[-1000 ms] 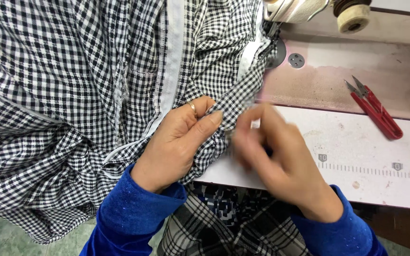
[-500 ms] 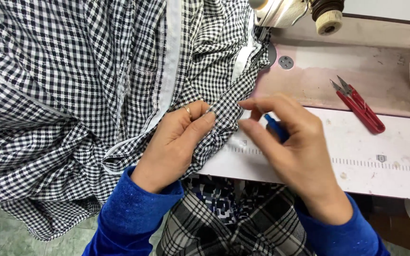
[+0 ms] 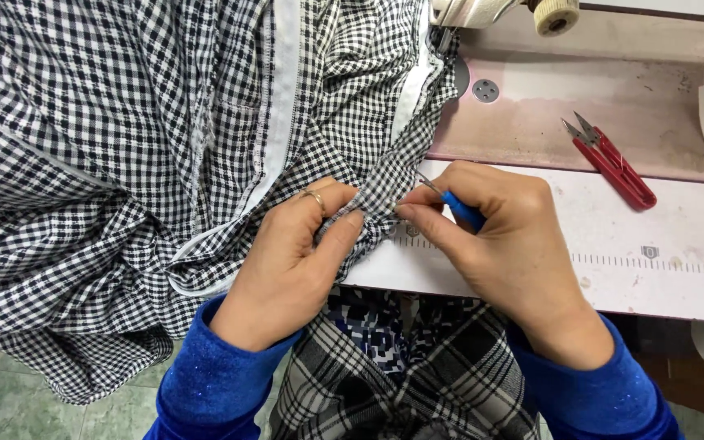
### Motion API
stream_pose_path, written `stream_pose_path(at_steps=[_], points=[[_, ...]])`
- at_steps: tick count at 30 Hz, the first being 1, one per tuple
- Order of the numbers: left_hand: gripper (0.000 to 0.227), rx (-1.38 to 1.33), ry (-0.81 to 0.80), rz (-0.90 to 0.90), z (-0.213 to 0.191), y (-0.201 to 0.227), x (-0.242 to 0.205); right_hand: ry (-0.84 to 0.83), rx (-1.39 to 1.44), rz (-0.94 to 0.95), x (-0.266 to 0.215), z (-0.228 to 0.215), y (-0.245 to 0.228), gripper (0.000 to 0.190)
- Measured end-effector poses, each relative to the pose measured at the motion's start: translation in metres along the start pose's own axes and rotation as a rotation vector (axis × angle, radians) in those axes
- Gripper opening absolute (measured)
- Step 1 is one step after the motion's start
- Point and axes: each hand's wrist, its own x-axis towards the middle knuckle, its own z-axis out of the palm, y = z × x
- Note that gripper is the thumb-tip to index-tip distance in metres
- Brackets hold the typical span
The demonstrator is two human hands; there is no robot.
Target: Using a seam ripper to remove stitches from a checkered garment at a sewing workstation
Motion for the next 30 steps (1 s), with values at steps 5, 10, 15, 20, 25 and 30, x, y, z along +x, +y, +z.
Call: stream_pose_path(at_steps=[5,10,15,20,25,30], points=[[0.013,-0.018,0.003,0.005,0.003,-0.005,-0.003,0.038,0.011,0.100,-0.007,-0.009,-0.001,0.007],[0.023,-0.117,-0.034,-0.003,0.007,-0.007,-0.002,0.030,0.029,-0.007,-0.003,0.002,0.000,0.025],[0.018,-0.079,-0.029,0.007,0.010,-0.013,-0.001,0.039,0.010,-0.085,-0.003,0.008,0.008,0.009],[0.018,-0.095,-0.050,-0.004,0.008,-0.006,-0.001,0.010,-0.045,-0.064,-0.006,-0.002,0.010,0.007],[0.018,-0.030,-0.027,-0.027,0.007,-0.003,-0.005,-0.035,0.021,0.035,-0.011,-0.002,0.006,0.010],[0.021,0.192,0.023,-0.096,0.007,0.005,-0.010,0.135,0.158,0.118,-0.015,0.014,-0.001,0.007]])
